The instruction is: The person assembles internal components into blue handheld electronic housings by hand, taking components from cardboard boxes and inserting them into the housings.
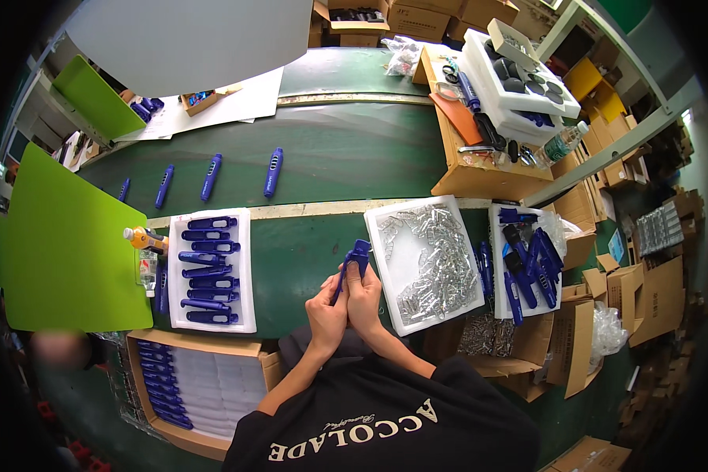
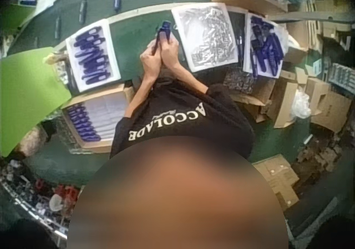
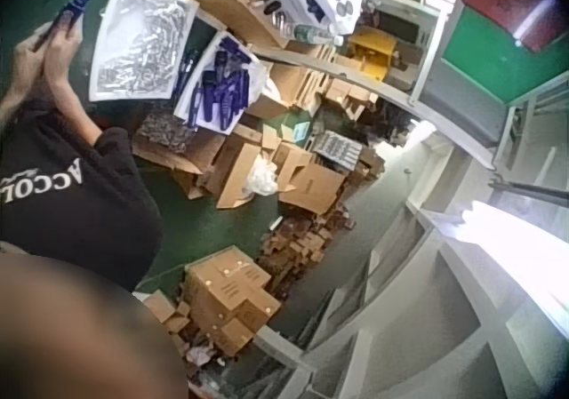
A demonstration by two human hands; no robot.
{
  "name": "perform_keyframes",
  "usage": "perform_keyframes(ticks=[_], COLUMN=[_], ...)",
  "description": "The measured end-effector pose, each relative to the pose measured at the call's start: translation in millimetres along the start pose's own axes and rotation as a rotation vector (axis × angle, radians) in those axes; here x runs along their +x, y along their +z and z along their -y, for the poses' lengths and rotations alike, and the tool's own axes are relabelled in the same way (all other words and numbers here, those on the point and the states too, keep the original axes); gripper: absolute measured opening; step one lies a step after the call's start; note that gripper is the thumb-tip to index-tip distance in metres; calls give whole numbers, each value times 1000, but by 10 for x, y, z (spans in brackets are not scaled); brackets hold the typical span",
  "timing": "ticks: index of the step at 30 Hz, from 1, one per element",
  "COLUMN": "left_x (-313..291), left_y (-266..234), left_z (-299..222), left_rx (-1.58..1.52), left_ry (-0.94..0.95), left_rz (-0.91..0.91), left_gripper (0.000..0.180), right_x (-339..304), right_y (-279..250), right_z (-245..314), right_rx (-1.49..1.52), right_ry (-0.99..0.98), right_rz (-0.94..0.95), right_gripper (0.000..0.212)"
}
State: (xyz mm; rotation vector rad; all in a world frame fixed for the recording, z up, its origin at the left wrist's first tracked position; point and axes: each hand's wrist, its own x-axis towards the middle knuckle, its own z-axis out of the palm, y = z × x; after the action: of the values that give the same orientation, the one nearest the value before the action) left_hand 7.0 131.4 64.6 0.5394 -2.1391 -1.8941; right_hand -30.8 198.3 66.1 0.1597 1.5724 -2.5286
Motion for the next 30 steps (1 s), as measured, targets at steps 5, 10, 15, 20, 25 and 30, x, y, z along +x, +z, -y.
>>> perform_keyframes(ticks=[5,10,15,20,25,30], left_x=[7,44,19,-15,-60,-106], left_y=[37,-43,-210,-237,-242,-245], left_z=[44,-71,64,-186,-178,-81], left_rx=[21,126,-351,-287,-227,-215], left_ry=[52,-76,-128,-212,-201,-210], left_rz=[-59,66,352,304,276,266], left_gripper=[24,27,40,55,71,72], right_x=[57,170,317,278,226,158], right_y=[-18,-141,-428,-531,-530,-410], right_z=[-49,-81,-81,-4,-47,51], right_rx=[54,115,250,414,200,299], right_ry=[68,115,143,168,151,242], right_rz=[33,161,282,365,339,286], right_gripper=[25,28,30,28,25,22])
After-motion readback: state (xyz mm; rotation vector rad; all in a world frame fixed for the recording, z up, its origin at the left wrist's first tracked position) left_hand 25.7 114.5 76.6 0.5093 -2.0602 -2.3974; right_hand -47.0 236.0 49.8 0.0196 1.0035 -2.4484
